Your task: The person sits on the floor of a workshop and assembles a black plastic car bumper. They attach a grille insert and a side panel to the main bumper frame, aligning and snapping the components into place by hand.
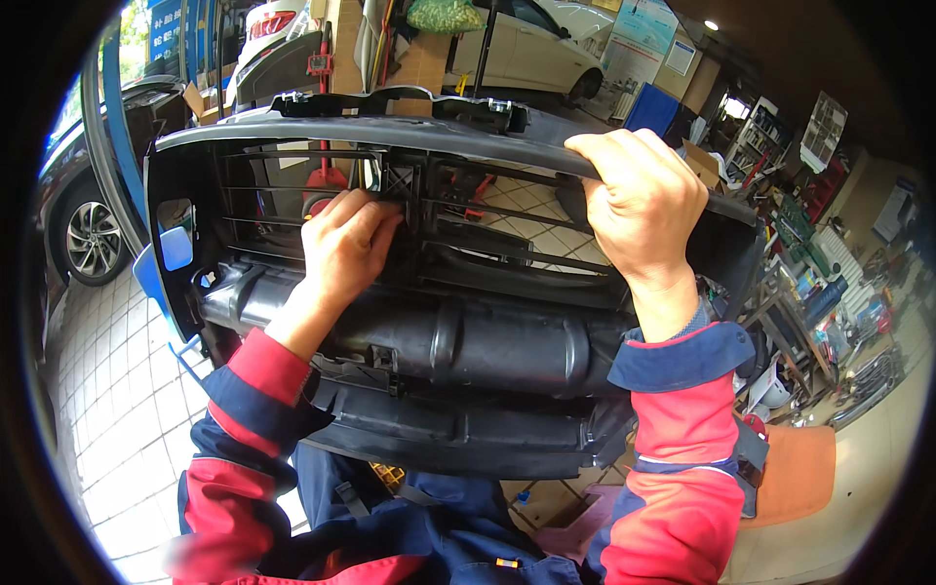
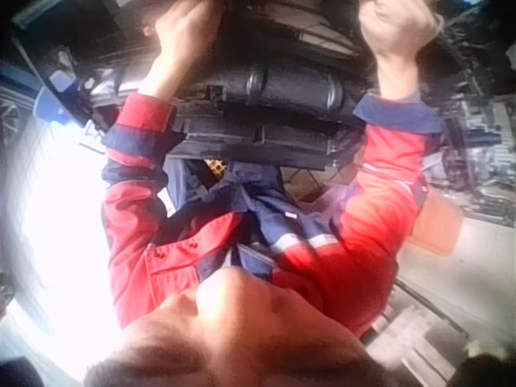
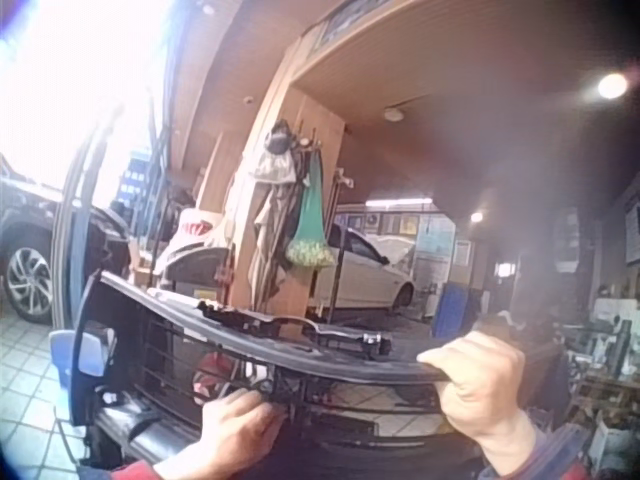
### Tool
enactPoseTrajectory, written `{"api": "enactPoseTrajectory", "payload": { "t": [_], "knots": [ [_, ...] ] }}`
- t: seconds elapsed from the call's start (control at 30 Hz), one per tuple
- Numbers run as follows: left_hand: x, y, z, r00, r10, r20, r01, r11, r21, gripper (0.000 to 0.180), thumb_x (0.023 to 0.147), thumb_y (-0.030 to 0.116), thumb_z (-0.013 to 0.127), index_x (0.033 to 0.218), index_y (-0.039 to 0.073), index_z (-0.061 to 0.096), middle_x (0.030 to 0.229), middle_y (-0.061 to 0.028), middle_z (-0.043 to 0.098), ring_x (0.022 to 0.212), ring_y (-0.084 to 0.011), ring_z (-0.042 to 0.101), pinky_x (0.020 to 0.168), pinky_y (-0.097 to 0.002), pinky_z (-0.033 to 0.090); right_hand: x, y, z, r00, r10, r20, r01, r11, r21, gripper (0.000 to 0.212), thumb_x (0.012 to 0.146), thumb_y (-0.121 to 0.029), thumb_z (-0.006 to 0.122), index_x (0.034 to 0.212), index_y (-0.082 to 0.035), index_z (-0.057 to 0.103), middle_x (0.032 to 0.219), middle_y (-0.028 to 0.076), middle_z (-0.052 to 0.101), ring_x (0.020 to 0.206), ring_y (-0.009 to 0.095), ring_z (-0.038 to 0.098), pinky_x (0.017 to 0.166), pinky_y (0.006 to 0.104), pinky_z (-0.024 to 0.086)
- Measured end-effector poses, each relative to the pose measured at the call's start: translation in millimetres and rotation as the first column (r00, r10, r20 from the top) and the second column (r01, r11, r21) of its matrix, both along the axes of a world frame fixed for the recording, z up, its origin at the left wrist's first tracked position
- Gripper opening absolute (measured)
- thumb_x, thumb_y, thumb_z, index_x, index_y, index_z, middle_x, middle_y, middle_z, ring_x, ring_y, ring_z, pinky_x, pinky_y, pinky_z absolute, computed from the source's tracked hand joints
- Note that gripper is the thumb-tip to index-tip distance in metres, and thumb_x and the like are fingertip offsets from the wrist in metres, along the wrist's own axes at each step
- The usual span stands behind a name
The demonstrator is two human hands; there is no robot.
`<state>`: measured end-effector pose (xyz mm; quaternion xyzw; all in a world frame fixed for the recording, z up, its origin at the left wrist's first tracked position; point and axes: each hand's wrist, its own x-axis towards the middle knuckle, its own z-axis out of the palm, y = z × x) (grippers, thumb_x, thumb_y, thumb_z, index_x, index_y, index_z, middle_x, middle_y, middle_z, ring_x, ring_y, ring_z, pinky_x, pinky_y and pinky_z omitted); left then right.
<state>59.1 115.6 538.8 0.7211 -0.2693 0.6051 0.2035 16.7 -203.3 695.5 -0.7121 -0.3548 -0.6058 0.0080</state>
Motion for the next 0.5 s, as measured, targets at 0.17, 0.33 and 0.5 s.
{"api": "enactPoseTrajectory", "payload": {
  "t": [0.17,0.33,0.5],
  "knots": [
    [-5,0,6,0.999,0.008,-0.035,-0.008,1.000,-0.014,0.014,0.089,0.008,0.092,0.097,0.012,0.082,0.085,-0.0057,0.070,0.079,-0.0303,0.075,0.070,-0.0430,0.060,2,-1,-3,0.999,-0.032,-0.006,0.032,0.999,0.004,0.035,0.077,0.004,0.080,0.105,-0.015,0.089,0.095,0.004,0.084,0.087,0.026,0.079,0.074,0.0381,0.062],
    [-51,-1,-18,0.979,0.017,-0.203,-0.053,0.984,-0.171,0.012,0.092,0.005,0.089,0.098,0.009,0.080,0.087,-0.0105,0.074,0.080,-0.0350,0.076,0.072,-0.0437,0.062,4,-5,-9,0.990,-0.135,-0.040,0.136,0.990,0.021,0.047,0.081,0.004,0.063,0.113,-0.016,0.091,0.104,0.010,0.085,0.099,0.032,0.081,0.089,0.0425,0.066],
    [-205,38,-135,0.820,-0.246,-0.516,-0.146,0.783,-0.605,0.020,0.101,0.014,0.089,0.092,0.006,0.073,0.077,-0.0086,0.071,0.068,-0.0219,0.072,0.063,-0.0381,0.056,17,-8,-5,0.984,-0.030,-0.173,0.036,0.999,0.028,0.036,0.093,0.017,0.070,0.119,-0.003,0.086,0.107,0.013,0.083,0.103,0.032,0.081,0.093,0.0391,0.063]
  ]
}}
